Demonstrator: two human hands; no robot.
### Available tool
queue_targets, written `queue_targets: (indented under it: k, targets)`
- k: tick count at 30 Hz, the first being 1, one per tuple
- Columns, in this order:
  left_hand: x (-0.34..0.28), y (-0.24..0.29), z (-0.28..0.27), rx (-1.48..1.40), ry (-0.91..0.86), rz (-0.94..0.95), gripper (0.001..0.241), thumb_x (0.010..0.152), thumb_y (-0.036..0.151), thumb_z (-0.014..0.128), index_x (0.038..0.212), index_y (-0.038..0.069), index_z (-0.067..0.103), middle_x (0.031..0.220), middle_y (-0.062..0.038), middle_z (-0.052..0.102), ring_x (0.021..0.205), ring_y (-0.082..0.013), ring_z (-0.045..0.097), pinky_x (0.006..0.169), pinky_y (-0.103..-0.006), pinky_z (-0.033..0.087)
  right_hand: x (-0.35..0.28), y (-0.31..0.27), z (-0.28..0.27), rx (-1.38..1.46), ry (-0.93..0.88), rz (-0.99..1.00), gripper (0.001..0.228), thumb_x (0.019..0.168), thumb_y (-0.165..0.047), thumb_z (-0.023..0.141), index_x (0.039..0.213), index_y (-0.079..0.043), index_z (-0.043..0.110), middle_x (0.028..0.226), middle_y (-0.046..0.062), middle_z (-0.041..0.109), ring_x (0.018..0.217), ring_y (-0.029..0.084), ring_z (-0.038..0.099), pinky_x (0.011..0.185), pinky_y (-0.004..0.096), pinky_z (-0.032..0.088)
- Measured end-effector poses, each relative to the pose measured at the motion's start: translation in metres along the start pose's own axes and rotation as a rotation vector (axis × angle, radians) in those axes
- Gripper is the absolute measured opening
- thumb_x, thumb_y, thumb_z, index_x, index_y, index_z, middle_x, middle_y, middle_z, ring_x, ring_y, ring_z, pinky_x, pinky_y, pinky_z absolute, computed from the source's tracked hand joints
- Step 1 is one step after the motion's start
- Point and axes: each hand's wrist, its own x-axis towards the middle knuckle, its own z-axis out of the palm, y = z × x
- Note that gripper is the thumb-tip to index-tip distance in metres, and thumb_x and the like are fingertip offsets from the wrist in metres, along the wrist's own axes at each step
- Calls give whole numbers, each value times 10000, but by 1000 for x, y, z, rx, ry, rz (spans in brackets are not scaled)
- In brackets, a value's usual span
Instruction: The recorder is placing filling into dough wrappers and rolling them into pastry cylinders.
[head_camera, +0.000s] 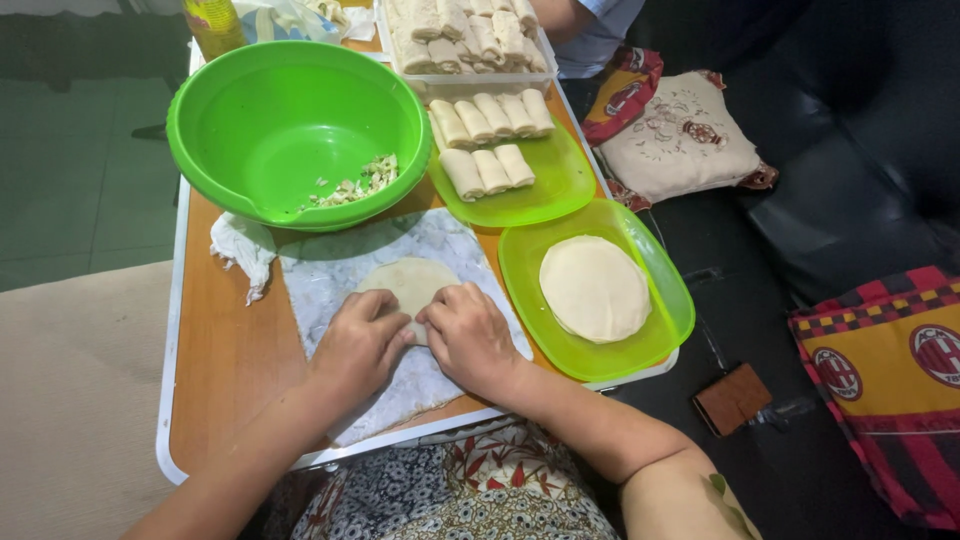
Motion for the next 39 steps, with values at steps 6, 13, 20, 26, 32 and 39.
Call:
queue_targets:
  k: [6,13,20,26,32,39]
  targets:
    - [-1,21,-5,159,89,279,352,783,96,717,1093,-62,667,1108,-230,635,1029,-386,608,887,-460,523,-3,9,6,-31,-81,54,61,878,-89,704,883,-30,719,915,129,621,923,340,591,799,445,491]
    - [-8,15,9,191,39,349,404,781,78,716,1150,-73,642,1137,-178,675,965,-300,655,812,-385,565,-6,24,8,66,-71,87,102,839,-95,698,910,-56,760,920,138,643,944,358,594,819,448,493]
    - [-3,23,0,183,-117,343,505,792,215,752,1200,-52,622,1133,-157,649,1009,-321,621,873,-409,530,-2,21,-17,82,-151,20,267,864,-102,698,1118,-20,714,986,151,639,961,361,592,846,459,486]
    - [3,24,-4,194,-234,344,474,820,314,733,1147,-11,622,1075,-120,626,964,-323,583,850,-421,502,-5,28,-37,12,-203,-128,143,885,-138,752,958,-46,670,985,105,642,993,324,610,877,436,504]
    - [12,26,-6,180,-373,277,426,839,358,719,1103,39,622,1030,-106,613,961,-323,574,837,-458,486,3,33,-58,48,-346,-238,242,779,-147,791,991,-58,717,993,78,685,992,303,632,873,417,524]
    - [16,24,-5,187,-453,263,419,855,404,707,1073,51,647,1024,-111,606,987,-322,571,860,-467,481,1,34,-55,28,-304,-264,132,831,-93,762,954,-52,737,953,71,695,949,285,650,822,406,548]
